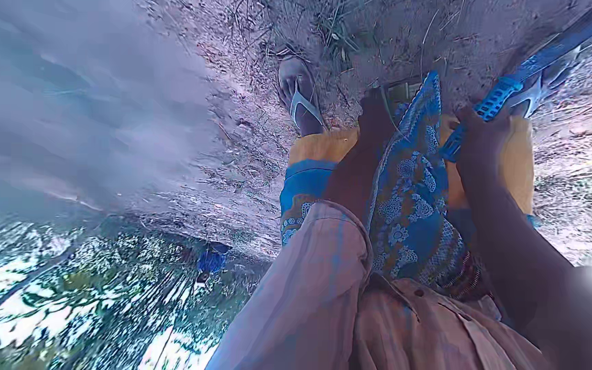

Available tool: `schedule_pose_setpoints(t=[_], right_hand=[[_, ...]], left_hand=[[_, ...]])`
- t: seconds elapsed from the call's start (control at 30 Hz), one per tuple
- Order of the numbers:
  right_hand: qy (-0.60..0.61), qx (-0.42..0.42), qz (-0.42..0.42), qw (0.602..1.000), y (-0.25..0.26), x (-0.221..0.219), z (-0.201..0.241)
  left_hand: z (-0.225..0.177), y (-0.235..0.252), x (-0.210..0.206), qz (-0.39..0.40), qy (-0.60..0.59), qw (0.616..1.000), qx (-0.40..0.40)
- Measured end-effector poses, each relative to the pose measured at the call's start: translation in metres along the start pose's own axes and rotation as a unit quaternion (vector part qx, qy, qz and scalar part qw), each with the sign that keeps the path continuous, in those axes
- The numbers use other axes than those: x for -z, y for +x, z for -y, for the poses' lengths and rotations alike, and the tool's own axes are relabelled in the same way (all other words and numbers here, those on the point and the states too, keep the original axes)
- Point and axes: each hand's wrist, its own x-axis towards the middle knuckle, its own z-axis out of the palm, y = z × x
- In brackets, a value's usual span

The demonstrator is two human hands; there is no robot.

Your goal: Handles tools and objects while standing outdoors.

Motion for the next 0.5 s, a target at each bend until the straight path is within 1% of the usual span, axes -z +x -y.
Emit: schedule_pose_setpoints(t=[0.1, 0.13, 0.23, 0.3, 0.43, 0.5], right_hand=[[-0.042, 0.003, -0.112, 0.993, 0.020, -0.054, -0.046], [-0.069, 0.003, -0.125, 0.990, 0.022, -0.067, -0.056], [-0.120, -0.033, -0.117, 0.985, 0.019, -0.087, -0.038], [-0.130, -0.037, -0.133, 0.982, 0.023, -0.090, -0.040], [-0.097, -0.083, -0.111, 0.986, 0.033, -0.086, -0.049], [-0.081, -0.084, -0.106, 0.988, 0.036, -0.083, -0.054]], left_hand=[[-0.011, 0.011, -0.001, -0.017, 0.028, 0.999, -0.022], [-0.015, 0.014, -0.001, -0.022, 0.037, 0.999, -0.026], [-0.030, 0.018, 0.006, -0.010, 0.070, 0.997, -0.041], [-0.035, 0.021, 0.004, -0.008, 0.101, 0.994, -0.040], [-0.036, 0.030, 0.000, -0.004, 0.136, 0.990, -0.032], [-0.037, 0.032, 0.000, -0.005, 0.136, 0.990, -0.029]])
